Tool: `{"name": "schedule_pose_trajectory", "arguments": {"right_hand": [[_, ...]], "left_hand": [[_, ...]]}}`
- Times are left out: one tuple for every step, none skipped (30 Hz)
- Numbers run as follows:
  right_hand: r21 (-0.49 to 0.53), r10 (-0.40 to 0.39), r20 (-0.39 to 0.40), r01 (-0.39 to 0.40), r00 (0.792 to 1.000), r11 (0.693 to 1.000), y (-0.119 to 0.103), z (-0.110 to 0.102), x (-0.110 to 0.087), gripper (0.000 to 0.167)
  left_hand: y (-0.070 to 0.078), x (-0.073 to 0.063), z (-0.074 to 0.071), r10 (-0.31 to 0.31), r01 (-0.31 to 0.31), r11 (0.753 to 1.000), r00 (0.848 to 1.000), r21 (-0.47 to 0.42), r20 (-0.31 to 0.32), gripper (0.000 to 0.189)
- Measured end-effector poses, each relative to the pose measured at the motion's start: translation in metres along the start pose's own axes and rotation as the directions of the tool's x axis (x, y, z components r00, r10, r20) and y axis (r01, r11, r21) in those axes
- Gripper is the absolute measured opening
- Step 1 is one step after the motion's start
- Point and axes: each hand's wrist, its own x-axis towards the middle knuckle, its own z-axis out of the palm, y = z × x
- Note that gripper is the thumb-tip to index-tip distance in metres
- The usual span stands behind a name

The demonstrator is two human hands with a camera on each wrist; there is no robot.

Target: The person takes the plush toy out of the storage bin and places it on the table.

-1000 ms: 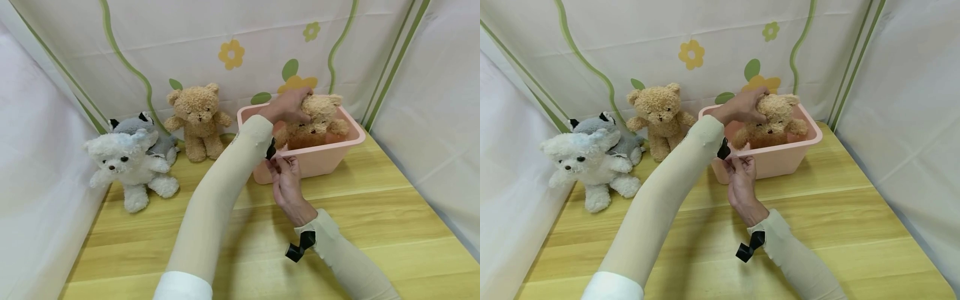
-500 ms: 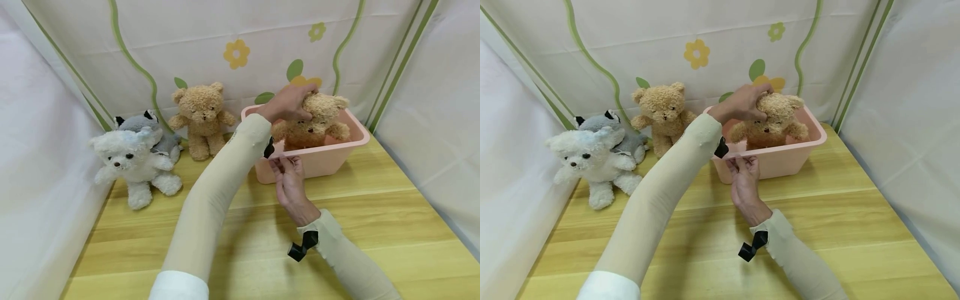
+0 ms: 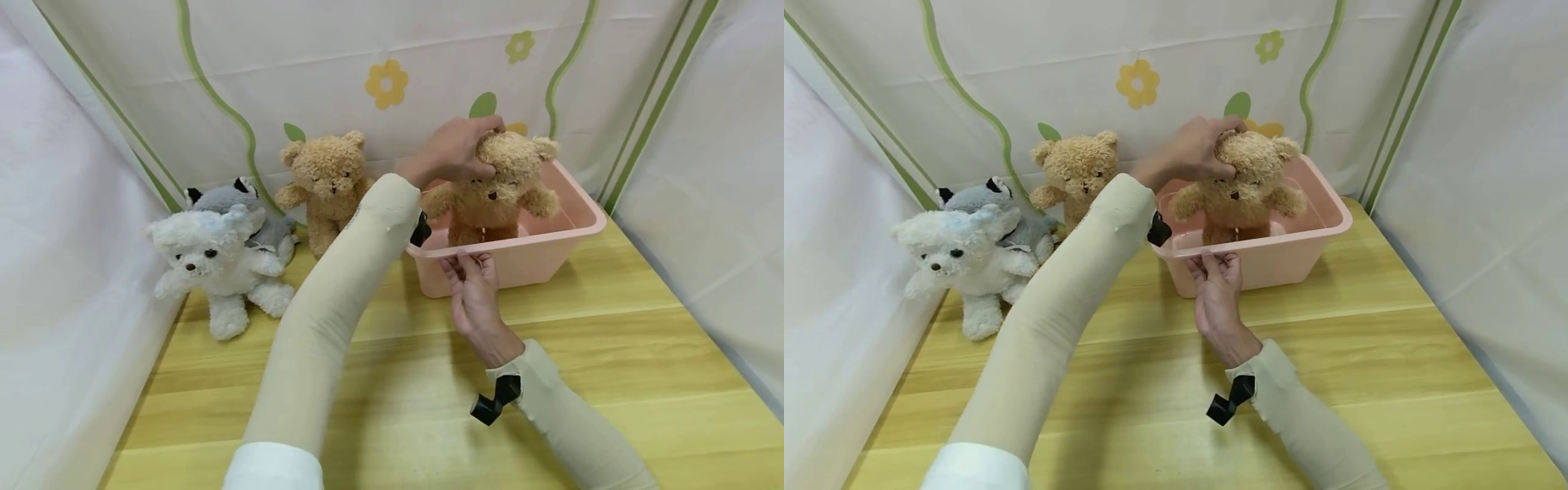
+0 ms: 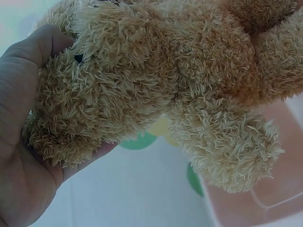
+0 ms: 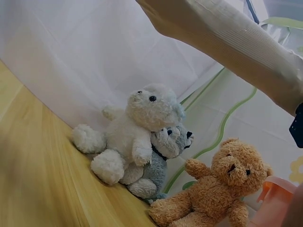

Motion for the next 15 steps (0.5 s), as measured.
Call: {"name": "schedule_pose_trajectory", "arguments": {"right_hand": [[-0.001,0.001,-0.001,-0.001,1.0,1.0,0.0,0.0,-0.001,0.008],[-0.001,0.001,0.0,-0.001,1.0,1.0,0.001,0.0,-0.001,0.008],[0.0,0.001,-0.001,-0.001,1.0,1.0,0.001,0.0,-0.001,0.008],[-0.001,-0.001,-0.001,0.001,1.0,1.0,0.002,0.001,-0.002,0.008],[-0.001,-0.002,0.0,0.002,1.0,1.0,0.002,0.0,-0.002,0.008],[-0.001,-0.002,-0.001,0.002,1.0,1.0,0.002,0.0,-0.002,0.008],[0.0,-0.003,-0.002,0.003,1.0,1.0,0.002,0.001,-0.002,0.008],[0.001,-0.005,-0.002,0.005,1.0,1.0,0.002,0.001,-0.002,0.008],[0.002,-0.007,-0.003,0.007,1.0,1.0,0.002,0.001,-0.002,0.008],[0.001,-0.008,-0.005,0.008,1.0,1.0,0.002,0.001,-0.002,0.008],[0.001,-0.009,-0.007,0.009,1.0,1.0,0.002,0.001,-0.002,0.008],[0.003,-0.01,-0.01,0.01,1.0,1.0,0.001,0.001,-0.001,0.009],[0.005,-0.012,-0.013,0.012,1.0,1.0,0.001,0.001,-0.001,0.009],[0.005,-0.013,-0.015,0.013,1.0,1.0,0.001,0.001,-0.001,0.009],[0.004,-0.013,-0.017,0.013,1.0,1.0,0.001,0.001,-0.001,0.009]], "left_hand": [[0.0,-0.002,-0.003,-0.002,0.003,1.0,1.0,0.012,-0.011,0.054],[0.001,-0.004,-0.007,-0.01,0.011,1.0,1.0,0.021,-0.017,0.054],[0.002,-0.006,-0.011,-0.02,0.021,0.999,1.0,0.035,-0.023,0.055],[0.003,-0.009,-0.015,-0.029,0.031,0.998,0.999,0.052,-0.034,0.056],[0.004,-0.011,-0.02,-0.042,0.045,0.997,0.998,0.062,-0.039,0.057],[0.006,-0.014,-0.025,-0.057,0.061,0.995,0.997,0.076,-0.044,0.058],[0.007,-0.017,-0.03,-0.07,0.074,0.994,0.996,0.081,-0.051,0.059],[0.008,-0.021,-0.035,-0.081,0.086,0.993,0.995,0.078,-0.061,0.058],[0.009,-0.024,-0.04,-0.091,0.097,0.992,0.993,0.081,-0.072,0.059],[0.01,-0.026,-0.045,-0.098,0.104,0.992,0.992,0.076,-0.085,0.058],[0.01,-0.029,-0.049,-0.103,0.11,0.991,0.99,0.072,-0.095,0.058],[0.011,-0.032,-0.053,-0.103,0.111,0.991,0.989,0.072,-0.106,0.057],[0.011,-0.035,-0.057,-0.102,0.111,0.991,0.988,0.07,-0.115,0.056],[0.011,-0.037,-0.06,-0.101,0.11,0.991,0.988,0.071,-0.12,0.056],[0.011,-0.04,-0.063,-0.097,0.107,0.992,0.987,0.075,-0.125,0.056]]}}
